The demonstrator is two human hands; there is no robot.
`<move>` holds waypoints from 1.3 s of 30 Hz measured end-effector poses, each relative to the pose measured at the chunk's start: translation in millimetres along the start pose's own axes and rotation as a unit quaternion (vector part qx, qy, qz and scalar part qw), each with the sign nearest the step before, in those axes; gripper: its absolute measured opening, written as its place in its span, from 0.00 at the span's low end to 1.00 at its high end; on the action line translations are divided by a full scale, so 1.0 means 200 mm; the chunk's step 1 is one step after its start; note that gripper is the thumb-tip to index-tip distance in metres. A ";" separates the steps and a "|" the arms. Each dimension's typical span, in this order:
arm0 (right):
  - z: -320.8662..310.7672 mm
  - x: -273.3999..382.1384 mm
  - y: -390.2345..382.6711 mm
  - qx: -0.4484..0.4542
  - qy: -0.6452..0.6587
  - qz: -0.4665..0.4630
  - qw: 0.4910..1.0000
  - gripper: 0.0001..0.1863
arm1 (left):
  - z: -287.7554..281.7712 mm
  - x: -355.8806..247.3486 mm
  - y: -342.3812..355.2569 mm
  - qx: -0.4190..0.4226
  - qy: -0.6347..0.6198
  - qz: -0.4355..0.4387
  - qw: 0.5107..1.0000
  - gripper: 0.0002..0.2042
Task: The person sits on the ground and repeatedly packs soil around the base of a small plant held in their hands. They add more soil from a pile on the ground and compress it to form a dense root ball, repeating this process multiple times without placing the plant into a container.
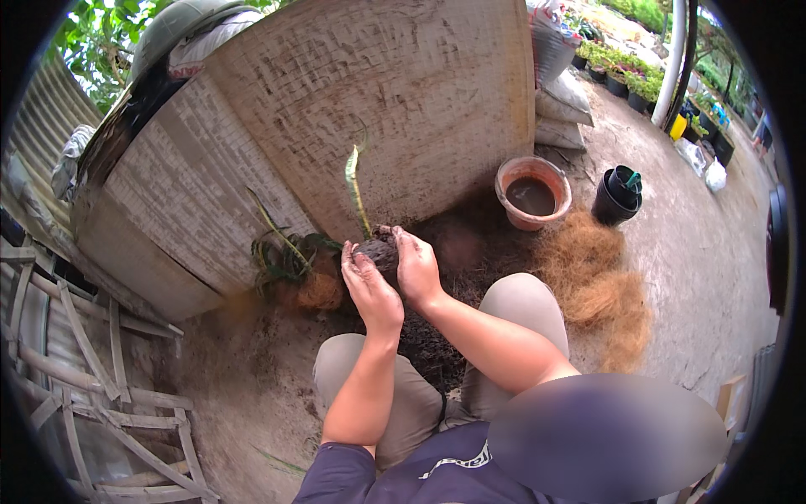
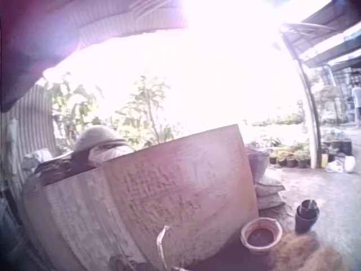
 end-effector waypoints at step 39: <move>0.05 0.26 0.04 0.039 -0.065 -0.048 0.996 0.05 | 0.08 0.20 0.14 0.022 -0.485 -0.248 0.838 0.23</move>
Point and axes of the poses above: each hand's wrist, its own y-axis towards the middle knuckle, its own z-axis out of the palm, x = y × z, the point moved 8 cm from there along y, towards the middle knuckle, and after that the axes turned 5 degrees about y, right-handed, at the moved point
